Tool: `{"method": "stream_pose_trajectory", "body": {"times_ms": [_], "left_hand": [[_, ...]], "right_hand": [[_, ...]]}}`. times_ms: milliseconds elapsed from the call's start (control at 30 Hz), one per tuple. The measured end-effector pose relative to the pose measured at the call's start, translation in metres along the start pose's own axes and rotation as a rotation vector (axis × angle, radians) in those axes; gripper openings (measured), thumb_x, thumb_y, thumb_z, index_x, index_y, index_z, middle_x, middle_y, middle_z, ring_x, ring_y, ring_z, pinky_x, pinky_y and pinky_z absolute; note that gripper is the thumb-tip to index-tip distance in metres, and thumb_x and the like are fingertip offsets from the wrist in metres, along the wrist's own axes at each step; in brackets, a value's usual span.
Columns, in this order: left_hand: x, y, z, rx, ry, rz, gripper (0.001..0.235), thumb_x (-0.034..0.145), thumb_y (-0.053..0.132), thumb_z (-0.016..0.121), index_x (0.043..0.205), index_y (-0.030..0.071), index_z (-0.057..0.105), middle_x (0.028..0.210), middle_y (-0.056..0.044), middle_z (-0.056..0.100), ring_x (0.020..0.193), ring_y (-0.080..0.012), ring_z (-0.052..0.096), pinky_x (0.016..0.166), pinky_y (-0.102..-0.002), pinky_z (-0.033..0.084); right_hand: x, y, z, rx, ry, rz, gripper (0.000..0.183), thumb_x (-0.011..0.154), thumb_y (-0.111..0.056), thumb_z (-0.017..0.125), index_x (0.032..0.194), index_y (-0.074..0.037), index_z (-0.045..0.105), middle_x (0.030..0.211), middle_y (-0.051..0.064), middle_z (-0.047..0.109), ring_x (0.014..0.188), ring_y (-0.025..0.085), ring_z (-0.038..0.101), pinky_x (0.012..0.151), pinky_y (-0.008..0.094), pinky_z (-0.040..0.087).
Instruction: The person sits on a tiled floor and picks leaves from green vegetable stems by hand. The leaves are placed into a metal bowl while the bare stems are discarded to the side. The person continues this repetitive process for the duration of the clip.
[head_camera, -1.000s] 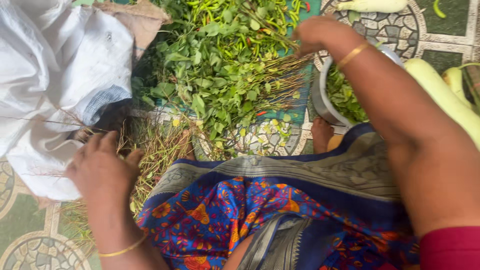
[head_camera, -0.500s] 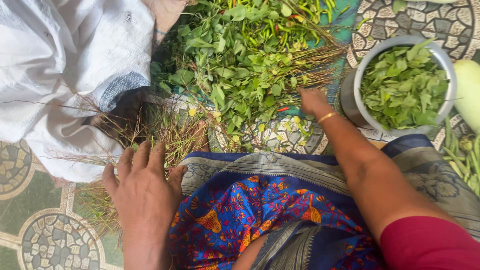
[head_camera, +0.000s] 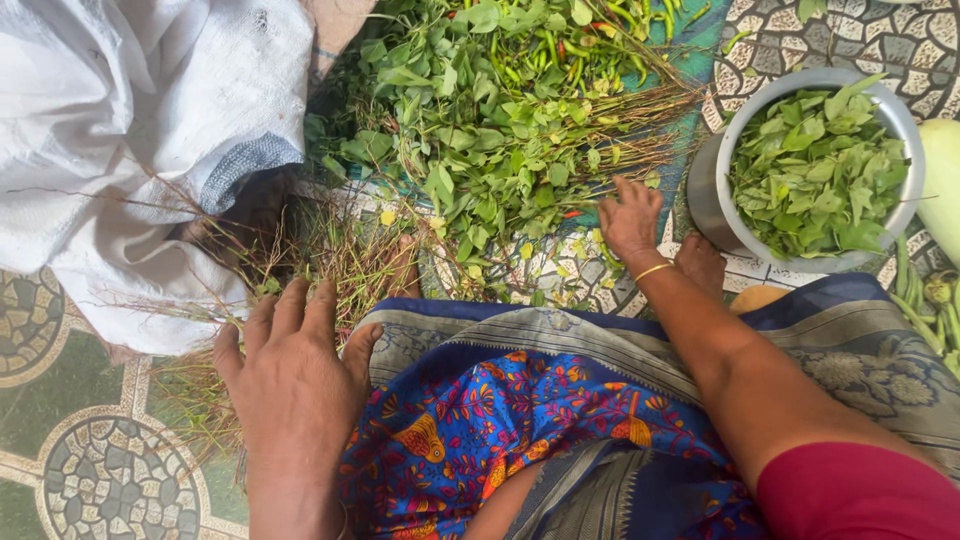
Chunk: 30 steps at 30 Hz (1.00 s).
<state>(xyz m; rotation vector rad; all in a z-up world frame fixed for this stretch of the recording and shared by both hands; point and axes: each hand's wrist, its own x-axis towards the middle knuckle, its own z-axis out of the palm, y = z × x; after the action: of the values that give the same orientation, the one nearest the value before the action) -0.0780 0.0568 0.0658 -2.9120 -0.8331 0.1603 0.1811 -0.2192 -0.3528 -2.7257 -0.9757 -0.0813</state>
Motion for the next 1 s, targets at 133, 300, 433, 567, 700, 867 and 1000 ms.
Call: {"method": "stream_pose_trajectory", "body": {"times_ms": [133, 300, 433, 567, 700, 867, 1000], "left_hand": [[0.0, -0.004, -0.002, 0.038, 0.016, -0.021, 0.061, 0.083, 0.05, 0.071, 0.132, 0.013, 0.067, 0.138, -0.009, 0.064, 0.131, -0.0308, 0.054, 0.11, -0.061, 0.029], [-0.005, -0.008, -0.001, -0.073, 0.026, -0.004, 0.062, 0.088, 0.049, 0.071, 0.137, 0.011, 0.065, 0.14, -0.012, 0.063, 0.131, -0.0338, 0.055, 0.111, -0.056, 0.034], [-0.003, -0.006, -0.003, -0.047, 0.012, -0.004, 0.06, 0.087, 0.049, 0.071, 0.135, 0.012, 0.066, 0.139, -0.012, 0.064, 0.128, -0.0323, 0.056, 0.11, -0.056, 0.034], [-0.006, -0.007, 0.0, -0.018, -0.003, -0.012, 0.061, 0.086, 0.049, 0.071, 0.135, 0.013, 0.066, 0.139, -0.011, 0.064, 0.129, -0.0311, 0.056, 0.11, -0.058, 0.033], [-0.005, -0.004, -0.001, -0.02, -0.013, 0.011, 0.063, 0.084, 0.05, 0.072, 0.135, 0.012, 0.066, 0.138, -0.011, 0.064, 0.127, -0.0322, 0.056, 0.109, -0.058, 0.032], [-0.007, -0.005, 0.001, -0.036, -0.015, 0.01, 0.062, 0.084, 0.049, 0.073, 0.134, 0.013, 0.066, 0.138, -0.011, 0.065, 0.128, -0.0323, 0.056, 0.109, -0.058, 0.033], [-0.009, -0.007, 0.002, -0.065, -0.001, 0.019, 0.061, 0.086, 0.049, 0.073, 0.134, 0.011, 0.067, 0.138, -0.011, 0.065, 0.128, -0.0331, 0.056, 0.11, -0.058, 0.034]], "right_hand": [[0.012, 0.006, -0.008, 0.113, 0.152, -0.02, 0.014, 0.092, -0.025, 0.069, 0.095, -0.014, 0.077, 0.128, 0.01, 0.065, 0.123, 0.03, 0.051, 0.107, 0.052, 0.029], [0.0, 0.01, 0.008, -0.03, -0.471, 0.009, 0.025, 0.114, -0.022, 0.053, 0.099, -0.007, 0.066, 0.084, 0.014, 0.066, 0.07, 0.029, 0.067, 0.071, 0.046, 0.055], [-0.084, -0.005, 0.014, 0.045, -0.616, -0.263, 0.015, 0.099, -0.016, 0.053, 0.11, -0.011, 0.061, 0.069, 0.01, 0.067, 0.061, 0.03, 0.069, 0.054, 0.047, 0.054], [-0.126, -0.013, 0.025, -0.022, -0.614, -0.442, 0.018, 0.089, -0.024, 0.061, 0.1, -0.01, 0.057, 0.072, 0.01, 0.07, 0.067, 0.031, 0.071, 0.065, 0.047, 0.054], [-0.126, -0.025, 0.024, 0.003, -0.887, -0.393, 0.023, 0.093, -0.027, 0.059, 0.107, -0.009, 0.057, 0.081, 0.013, 0.072, 0.073, 0.032, 0.072, 0.065, 0.046, 0.055], [-0.158, -0.057, 0.011, 0.017, -1.098, -0.331, 0.031, 0.094, -0.036, 0.056, 0.114, -0.013, 0.059, 0.097, 0.015, 0.07, 0.084, 0.035, 0.07, 0.074, 0.048, 0.054], [-0.147, -0.045, 0.003, -0.005, -1.153, -0.275, 0.038, 0.096, -0.043, 0.054, 0.12, -0.015, 0.06, 0.11, 0.016, 0.068, 0.092, 0.037, 0.069, 0.081, 0.049, 0.054]]}}
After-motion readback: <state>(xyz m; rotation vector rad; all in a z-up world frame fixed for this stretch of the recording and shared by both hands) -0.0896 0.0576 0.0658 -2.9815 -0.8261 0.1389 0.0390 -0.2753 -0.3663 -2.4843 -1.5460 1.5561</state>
